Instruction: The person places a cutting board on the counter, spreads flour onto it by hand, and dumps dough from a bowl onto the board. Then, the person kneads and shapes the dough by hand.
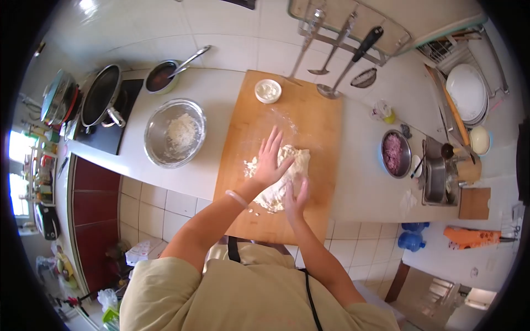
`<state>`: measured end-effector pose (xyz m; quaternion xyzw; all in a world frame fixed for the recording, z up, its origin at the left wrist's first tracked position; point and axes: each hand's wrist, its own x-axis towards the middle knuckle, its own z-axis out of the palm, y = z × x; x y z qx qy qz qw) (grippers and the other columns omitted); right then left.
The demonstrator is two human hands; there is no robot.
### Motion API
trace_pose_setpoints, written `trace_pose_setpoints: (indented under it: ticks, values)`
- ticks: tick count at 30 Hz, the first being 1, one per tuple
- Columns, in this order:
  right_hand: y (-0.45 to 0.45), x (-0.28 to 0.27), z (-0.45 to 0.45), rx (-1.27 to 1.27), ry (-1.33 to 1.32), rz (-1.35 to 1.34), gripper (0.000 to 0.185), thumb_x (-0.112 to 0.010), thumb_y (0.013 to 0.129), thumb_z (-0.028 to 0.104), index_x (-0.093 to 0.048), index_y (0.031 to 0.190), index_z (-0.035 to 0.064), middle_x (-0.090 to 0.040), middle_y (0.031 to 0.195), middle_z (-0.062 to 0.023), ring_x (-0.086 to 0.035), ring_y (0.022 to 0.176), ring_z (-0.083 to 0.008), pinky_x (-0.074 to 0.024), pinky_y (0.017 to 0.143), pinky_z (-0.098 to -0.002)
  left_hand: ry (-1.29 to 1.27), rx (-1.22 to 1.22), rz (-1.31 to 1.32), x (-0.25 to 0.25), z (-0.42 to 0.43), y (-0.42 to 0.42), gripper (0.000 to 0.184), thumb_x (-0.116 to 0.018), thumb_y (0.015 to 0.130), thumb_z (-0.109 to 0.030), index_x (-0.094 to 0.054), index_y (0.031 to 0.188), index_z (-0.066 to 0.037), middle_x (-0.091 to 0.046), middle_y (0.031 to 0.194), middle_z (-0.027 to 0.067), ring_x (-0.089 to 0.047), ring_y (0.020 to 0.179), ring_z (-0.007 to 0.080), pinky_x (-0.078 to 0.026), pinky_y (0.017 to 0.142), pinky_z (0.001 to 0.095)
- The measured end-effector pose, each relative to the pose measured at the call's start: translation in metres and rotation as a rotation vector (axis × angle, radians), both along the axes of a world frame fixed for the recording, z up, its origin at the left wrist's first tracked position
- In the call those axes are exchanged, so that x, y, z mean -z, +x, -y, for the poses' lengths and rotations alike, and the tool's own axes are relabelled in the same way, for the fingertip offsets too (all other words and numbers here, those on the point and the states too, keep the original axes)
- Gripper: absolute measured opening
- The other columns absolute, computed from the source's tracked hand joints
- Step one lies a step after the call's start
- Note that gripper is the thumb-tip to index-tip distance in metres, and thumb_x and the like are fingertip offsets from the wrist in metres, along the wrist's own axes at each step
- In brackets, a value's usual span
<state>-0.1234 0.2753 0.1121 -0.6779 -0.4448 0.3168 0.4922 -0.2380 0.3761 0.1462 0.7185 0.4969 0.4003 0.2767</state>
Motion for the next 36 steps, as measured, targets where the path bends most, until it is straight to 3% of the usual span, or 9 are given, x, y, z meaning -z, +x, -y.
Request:
trace_pose_setpoints:
  ticks: [3,5,7,10,13,20,27,31,36]
  values:
    - [-0.017,0.010,0.021,-0.505,-0.217,-0.906,0.039,-0.061,0.096,0.016,-0.052,0.132,0.0014,-0.050,0.141,-0.0114,-0.048,0.128,-0.0294,-0.0384,0.107,-0.0393,-0.195,0.000,0.796,-0.016,-0.026,0.023,0.067,-0.062,0.095,-0.022,-0.028,0.151,-0.004,-0.028,0.156,0.0141,-0.034,0.141,0.0277,-0.030,0.114,0.0420]
    - [-0.032,0.014,0.019,-0.758,-0.248,-0.999,0.047,-0.059,0.097,0.017,-0.045,0.139,-0.0006,-0.044,0.148,-0.0119,-0.043,0.135,-0.0276,-0.0358,0.111,-0.0392,-0.322,-0.059,1.132,-0.035,-0.025,0.029,0.064,-0.062,0.097,-0.023,-0.031,0.150,-0.006,-0.038,0.148,0.0121,-0.039,0.136,0.0228,-0.035,0.111,0.0362]
    - [-0.049,-0.034,0.024,-0.860,-0.364,-1.143,0.102,-0.059,0.081,0.071,-0.031,0.147,-0.0024,-0.037,0.152,-0.0134,-0.033,0.141,-0.0288,-0.0244,0.117,-0.0455,-0.455,-0.145,1.225,-0.062,-0.013,0.015,0.061,-0.061,0.097,-0.024,-0.033,0.148,-0.005,-0.044,0.143,0.0165,-0.041,0.134,0.0244,-0.034,0.111,0.0365]
    - [-0.052,-0.033,0.029,-0.882,-0.463,-1.064,0.089,-0.068,0.084,0.056,-0.035,0.146,0.0012,-0.039,0.151,-0.0132,-0.038,0.139,-0.0297,-0.0252,0.117,-0.0457,-0.380,-0.106,1.299,-0.046,-0.012,0.006,0.062,-0.060,0.098,-0.024,-0.031,0.149,-0.005,-0.038,0.149,0.0173,-0.038,0.138,0.0270,-0.035,0.111,0.0390]
    - [-0.064,-0.036,0.030,-1.028,-0.415,-1.313,0.083,-0.072,0.085,0.047,-0.036,0.146,0.0047,-0.041,0.150,-0.0104,-0.037,0.140,-0.0278,-0.0251,0.117,-0.0440,-0.295,-0.134,1.195,-0.040,-0.007,-0.005,0.065,-0.062,0.095,-0.024,-0.031,0.149,-0.005,-0.034,0.151,0.0195,-0.034,0.141,0.0323,-0.032,0.113,0.0443]
    - [-0.109,-0.018,0.024,-1.093,-0.438,-1.254,0.075,-0.073,0.085,0.041,-0.039,0.144,0.0073,-0.044,0.145,-0.0094,-0.033,0.141,-0.0245,-0.0276,0.115,-0.0433,0.407,-0.216,-0.252,-0.060,0.010,-0.077,0.065,-0.067,0.080,-0.015,-0.043,0.140,-0.010,-0.035,0.150,0.0201,-0.037,0.138,0.0352,-0.033,0.111,0.0514]
    - [-0.077,0.017,-0.014,-0.556,-0.370,-0.244,0.038,-0.060,0.096,0.018,-0.057,0.129,-0.0010,-0.060,0.132,-0.0125,-0.057,0.120,-0.0237,-0.0448,0.102,-0.0362,-1.120,-0.471,1.042,0.104,0.043,-0.194,0.036,-0.071,0.088,-0.040,-0.061,0.095,-0.007,-0.067,0.085,0.0082,-0.064,0.076,0.0174,-0.053,0.070,0.0299]
    - [-0.044,-0.002,-0.028,-0.487,0.142,0.984,0.040,-0.057,0.092,0.012,-0.055,0.129,-0.0021,-0.061,0.129,-0.0149,-0.054,0.126,-0.0292,-0.0423,0.107,-0.0382,-0.889,-0.464,1.651,0.141,0.051,-0.258,0.044,-0.066,0.089,-0.050,-0.058,0.101,-0.009,-0.067,0.087,0.0073,-0.065,0.080,0.0202,-0.054,0.074,0.0331]
    - [-0.009,0.023,-0.042,-0.643,0.044,1.022,0.026,-0.051,0.084,0.004,-0.067,0.105,-0.0019,-0.067,0.114,-0.0189,-0.059,0.114,-0.0355,-0.0447,0.103,-0.0389,-0.884,-0.625,1.611,0.103,0.031,-0.259,0.037,-0.055,0.096,-0.042,-0.062,0.106,-0.007,-0.069,0.092,0.0077,-0.067,0.088,0.0208,-0.055,0.078,0.0348]
